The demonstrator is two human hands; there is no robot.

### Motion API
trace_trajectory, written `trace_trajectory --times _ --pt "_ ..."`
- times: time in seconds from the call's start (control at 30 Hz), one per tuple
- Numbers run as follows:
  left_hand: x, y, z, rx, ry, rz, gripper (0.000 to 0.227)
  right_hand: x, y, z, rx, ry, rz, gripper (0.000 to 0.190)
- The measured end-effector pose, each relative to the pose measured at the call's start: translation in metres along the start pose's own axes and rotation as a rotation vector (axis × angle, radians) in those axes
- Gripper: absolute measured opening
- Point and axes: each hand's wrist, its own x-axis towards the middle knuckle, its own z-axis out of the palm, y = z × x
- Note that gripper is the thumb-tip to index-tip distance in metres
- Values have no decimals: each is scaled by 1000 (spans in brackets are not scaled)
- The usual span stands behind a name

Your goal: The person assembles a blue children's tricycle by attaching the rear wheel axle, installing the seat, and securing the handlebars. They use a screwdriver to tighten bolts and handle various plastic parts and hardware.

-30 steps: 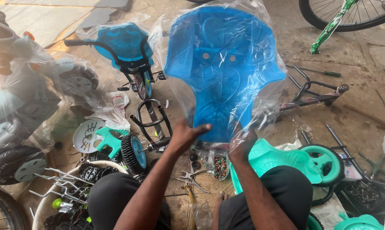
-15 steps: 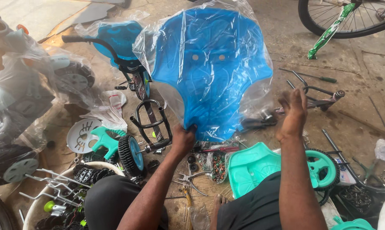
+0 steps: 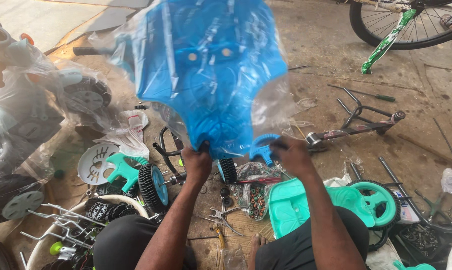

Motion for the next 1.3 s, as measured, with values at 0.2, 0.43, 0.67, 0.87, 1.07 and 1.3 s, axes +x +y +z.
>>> trace_trajectory --times 0.2,0.43,0.67,0.87,1.07,1.3 --pt "16 -4 -17 -234 3 -286 14 -3 -35 -10 -123 292 -190 30" --pt "-5 -2 -12 -139 -39 -17 18 3 -92 31 243 -240 191 61" --pt "-7 35 -22 -93 -233 -313 20 -36 -50 107 758 -77 -61 37" --pt "28 133 -85 860 -799 -504 47 -22 -8 108 655 71 -33 20" --pt "33 206 -31 478 -288 452 57 -25 10 134 423 113 -90 18" --pt "57 174 76 926 -203 801 36 -34 -14 133 281 162 -196 29"
